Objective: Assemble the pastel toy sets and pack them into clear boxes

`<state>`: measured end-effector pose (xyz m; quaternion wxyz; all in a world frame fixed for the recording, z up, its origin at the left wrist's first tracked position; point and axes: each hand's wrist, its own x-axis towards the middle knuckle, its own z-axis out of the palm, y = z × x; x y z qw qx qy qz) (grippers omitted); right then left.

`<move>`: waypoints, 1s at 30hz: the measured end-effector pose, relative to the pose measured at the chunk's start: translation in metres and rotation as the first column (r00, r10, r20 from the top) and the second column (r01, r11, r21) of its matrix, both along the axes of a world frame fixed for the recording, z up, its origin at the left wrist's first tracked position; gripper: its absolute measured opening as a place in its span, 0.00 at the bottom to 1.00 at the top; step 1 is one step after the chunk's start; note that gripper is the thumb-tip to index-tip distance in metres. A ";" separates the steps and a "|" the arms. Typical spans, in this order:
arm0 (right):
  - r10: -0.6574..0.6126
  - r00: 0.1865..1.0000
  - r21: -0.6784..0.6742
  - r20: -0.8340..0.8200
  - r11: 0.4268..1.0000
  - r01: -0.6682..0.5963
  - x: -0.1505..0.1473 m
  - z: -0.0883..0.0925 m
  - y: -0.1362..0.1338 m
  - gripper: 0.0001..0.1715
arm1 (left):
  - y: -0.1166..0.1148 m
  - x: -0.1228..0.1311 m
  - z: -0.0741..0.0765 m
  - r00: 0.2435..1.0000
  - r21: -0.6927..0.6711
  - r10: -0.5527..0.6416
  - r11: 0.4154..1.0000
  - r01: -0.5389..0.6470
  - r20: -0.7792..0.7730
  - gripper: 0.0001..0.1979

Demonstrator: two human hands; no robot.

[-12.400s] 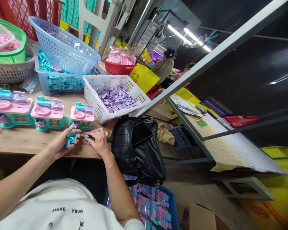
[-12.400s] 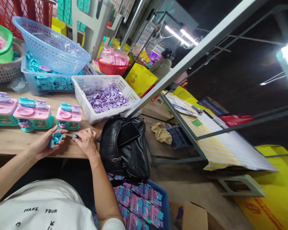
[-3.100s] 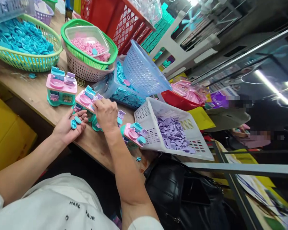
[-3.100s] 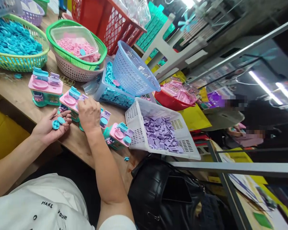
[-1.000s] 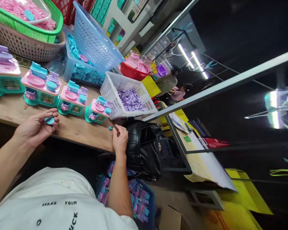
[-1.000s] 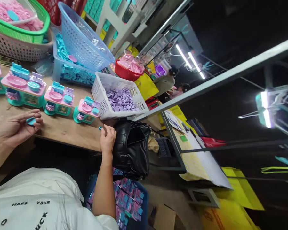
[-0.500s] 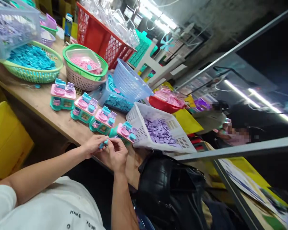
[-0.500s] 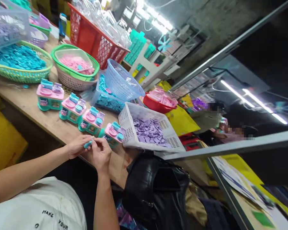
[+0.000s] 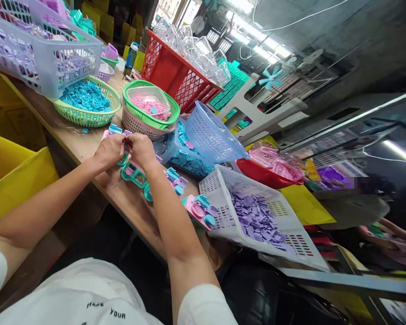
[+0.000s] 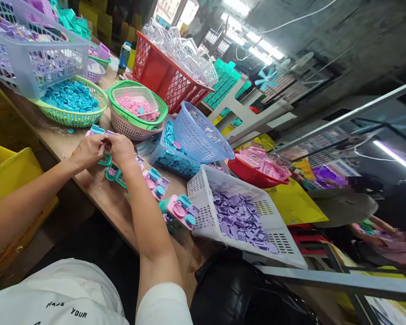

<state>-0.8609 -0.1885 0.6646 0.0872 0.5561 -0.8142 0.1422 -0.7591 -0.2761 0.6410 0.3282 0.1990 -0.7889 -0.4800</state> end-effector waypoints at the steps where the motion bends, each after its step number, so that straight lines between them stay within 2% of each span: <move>1: 0.016 1.000 0.029 -0.024 0.999 -0.015 -0.004 0.001 -0.004 0.15 | -0.003 -0.001 -0.001 1.000 -0.035 -0.004 0.999 0.005 0.018 0.10; 4: 0.080 0.996 0.105 -0.042 0.992 -0.076 -0.014 0.009 -0.009 0.14 | -0.009 0.002 -0.003 1.000 -0.067 0.003 0.998 -0.003 0.007 0.11; 5: 0.099 0.995 0.129 -0.034 0.987 -0.093 -0.016 0.012 -0.011 0.14 | -0.011 0.004 -0.002 1.000 -0.024 0.014 1.000 -0.014 -0.021 0.11; 7: 0.121 0.993 0.165 -0.016 0.979 -0.117 -0.020 0.016 -0.013 0.12 | -0.013 0.006 0.003 0.996 0.175 0.035 0.984 -0.020 -0.087 0.10; 8: 0.128 0.992 0.171 -0.004 0.977 -0.125 -0.022 0.016 -0.014 0.11 | -0.013 0.008 0.007 0.993 0.313 0.044 0.950 -0.006 -0.113 0.09; 10: 0.148 0.988 0.145 0.043 0.978 -0.152 -0.024 0.015 -0.013 0.11 | -0.013 0.010 0.015 0.986 0.571 0.060 0.820 0.041 -0.157 0.09; 12: 0.170 0.979 0.087 0.110 0.980 -0.180 -0.027 0.010 -0.012 0.10 | -0.011 0.013 0.023 0.980 0.721 0.074 0.688 0.083 -0.183 0.10; 13: 0.182 0.974 0.057 0.138 0.980 -0.192 -0.028 0.007 -0.011 0.10 | -0.010 0.014 0.025 0.977 0.758 0.082 0.645 0.097 -0.195 0.10; 15: 0.200 0.968 0.014 0.153 0.979 -0.204 -0.029 0.002 -0.009 0.10 | -0.009 0.015 0.028 0.970 0.796 0.094 0.592 0.125 -0.222 0.10; 18: 0.214 0.966 -0.002 0.144 0.976 -0.216 -0.030 -0.003 -0.009 0.10 | -0.008 0.015 0.027 0.961 0.818 0.096 0.550 0.165 -0.258 0.10; 21: 0.218 0.963 -0.003 0.158 0.976 -0.220 -0.028 -0.005 -0.009 0.11 | -0.009 0.013 0.024 0.963 0.818 0.079 0.548 0.175 -0.259 0.11; 24: 0.163 0.982 0.010 0.095 0.986 -0.165 -0.023 -0.006 -0.008 0.12 | -0.010 0.012 0.023 0.964 0.815 0.079 0.555 0.170 -0.255 0.13; 28: 0.142 0.990 0.035 -0.006 0.989 -0.142 -0.016 -0.003 -0.002 0.12 | -0.007 0.014 0.028 0.952 0.845 0.114 0.500 0.191 -0.283 0.15; 30: 0.201 0.979 -0.055 -0.019 0.978 -0.201 -0.010 -0.002 0.004 0.11 | -0.004 0.014 0.031 0.942 0.848 0.123 0.483 0.219 -0.313 0.15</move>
